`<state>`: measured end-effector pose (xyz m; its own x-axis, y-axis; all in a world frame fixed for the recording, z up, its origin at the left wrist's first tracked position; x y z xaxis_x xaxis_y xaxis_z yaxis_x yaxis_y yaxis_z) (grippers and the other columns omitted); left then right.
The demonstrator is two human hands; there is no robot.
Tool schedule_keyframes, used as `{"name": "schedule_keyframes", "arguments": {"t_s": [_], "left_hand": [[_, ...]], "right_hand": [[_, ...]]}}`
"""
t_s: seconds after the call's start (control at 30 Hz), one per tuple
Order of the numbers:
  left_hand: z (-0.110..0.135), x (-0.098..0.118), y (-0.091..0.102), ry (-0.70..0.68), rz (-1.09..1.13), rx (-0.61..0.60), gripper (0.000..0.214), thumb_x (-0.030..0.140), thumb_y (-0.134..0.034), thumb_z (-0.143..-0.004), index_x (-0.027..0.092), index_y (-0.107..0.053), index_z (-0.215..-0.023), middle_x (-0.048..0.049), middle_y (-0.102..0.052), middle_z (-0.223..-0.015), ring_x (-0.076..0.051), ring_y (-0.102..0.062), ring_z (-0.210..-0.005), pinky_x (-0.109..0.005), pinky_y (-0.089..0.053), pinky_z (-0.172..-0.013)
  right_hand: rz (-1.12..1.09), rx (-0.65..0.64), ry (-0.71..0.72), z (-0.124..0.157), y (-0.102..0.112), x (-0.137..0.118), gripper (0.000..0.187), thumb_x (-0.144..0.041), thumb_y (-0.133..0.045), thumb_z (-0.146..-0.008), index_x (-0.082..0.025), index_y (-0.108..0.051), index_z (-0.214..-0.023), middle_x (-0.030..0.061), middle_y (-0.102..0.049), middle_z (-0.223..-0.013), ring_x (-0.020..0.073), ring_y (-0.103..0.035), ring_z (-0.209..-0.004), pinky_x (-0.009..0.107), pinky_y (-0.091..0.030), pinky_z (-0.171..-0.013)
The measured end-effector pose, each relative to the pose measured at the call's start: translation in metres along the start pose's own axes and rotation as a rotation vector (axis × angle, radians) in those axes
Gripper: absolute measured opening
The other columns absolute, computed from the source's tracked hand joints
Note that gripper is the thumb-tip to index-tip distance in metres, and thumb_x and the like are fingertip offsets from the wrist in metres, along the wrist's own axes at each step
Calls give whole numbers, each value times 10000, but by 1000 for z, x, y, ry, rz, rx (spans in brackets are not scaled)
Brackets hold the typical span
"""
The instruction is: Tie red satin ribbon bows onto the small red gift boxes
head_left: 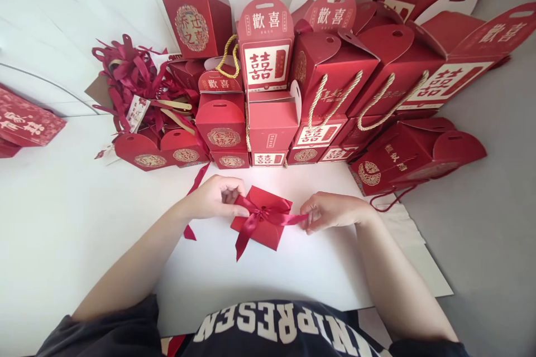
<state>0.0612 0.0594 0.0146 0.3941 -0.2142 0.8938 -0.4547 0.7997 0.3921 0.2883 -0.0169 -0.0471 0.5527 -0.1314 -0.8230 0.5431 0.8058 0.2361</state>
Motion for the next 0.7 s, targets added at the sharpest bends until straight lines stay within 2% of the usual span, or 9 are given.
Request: {"name": "schedule_keyframes", "arguments": {"t_s": [0.1, 0.2, 0.3, 0.37, 0.4, 0.5, 0.57, 0.63, 0.7], "left_hand": [[11, 13, 22, 4, -108, 201, 347, 428, -652, -841, 210, -562, -1095, 69, -463, -625, -100, -456, -571, -225, -367, -564], [26, 27, 28, 131, -324, 364, 409, 526, -522, -901, 254, -527, -1206, 16, -584, -783, -151, -570, -704, -271, -442, -664], [37, 42, 7, 244, -550, 344, 652, 662, -568, -803, 274, -474, -1318, -75, -658, -1096, -279, -638, -990, -376, -488, -811], [42, 49, -9, 304, -701, 379, 964, 723, -668, -656, 247, -369, -1438, -149, -588, -1296, -380, -584, -1147, -452, -475, -889], [44, 50, -15, 339, -754, 391, 1039, 717, -683, -637, 222, -323, -1477, -178, -552, -1346, -409, -554, -1195, -477, -465, -917], [48, 47, -30, 405, -801, 353, 992, 614, -659, -711, 186, -269, -1517, -201, -530, -1374, -407, -531, -1241, -487, -466, -946], [50, 48, -33, 374, -795, 281, 951, 508, -662, -728, 201, -250, -1529, -180, -514, -1403, -378, -534, -1248, -462, -477, -951], [56, 53, -28, 300, -764, 192, 981, 433, -697, -693, 230, -238, -1536, -147, -511, -1418, -354, -537, -1249, -423, -486, -954], [69, 59, -12, 241, -682, 113, 1004, 414, -737, -664, 267, -253, -1531, -112, -539, -1397, -328, -554, -1228, -369, -494, -951]], "right_hand": [[-29, -66, 40, 0, -6, -3, 290, -353, -718, -783, -128, -752, -963, 70, -746, -842, 203, -697, -791, 258, -498, -690], [-76, -153, 132, -7, -21, -15, 449, -366, -728, -786, -164, -687, -1185, 70, -748, -930, 193, -695, -833, 264, -512, -734], [-26, -185, 210, -21, -36, -23, 588, -343, -761, -758, -213, -604, -1310, 54, -742, -994, 170, -676, -851, 253, -501, -749], [-4, -185, 230, -30, -43, -24, 599, -364, -757, -766, -229, -588, -1325, 44, -738, -990, 159, -666, -842, 254, -496, -761], [-5, -179, 234, -33, -45, -24, 589, -379, -748, -776, -230, -587, -1323, 44, -734, -992, 156, -663, -837, 256, -495, -763], [-41, -158, 228, -37, -46, -22, 588, -395, -734, -792, -204, -581, -1326, 62, -722, -1015, 154, -660, -843, 261, -497, -761], [-81, -158, 209, -36, -46, -21, 574, -380, -734, -792, -177, -590, -1309, 73, -717, -1008, 158, -660, -850, 263, -499, -758], [-109, -164, 197, -36, -46, -20, 534, -362, -728, -797, -169, -607, -1279, 74, -712, -1003, 155, -660, -842, 264, -500, -753], [-138, -161, 190, -37, -46, -17, 510, -344, -739, -785, -168, -621, -1250, 69, -709, -988, 152, -659, -831, 264, -501, -746]]}}
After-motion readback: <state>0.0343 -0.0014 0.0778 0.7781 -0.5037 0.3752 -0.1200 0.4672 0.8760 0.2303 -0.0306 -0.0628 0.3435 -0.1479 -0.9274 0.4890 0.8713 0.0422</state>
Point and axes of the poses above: each hand's wrist, its own z-axis away from the middle knuckle, its own y-axis out of the back of the hand, x = y × z, the point moved 6 cm from there along -z, towards the middle knuckle
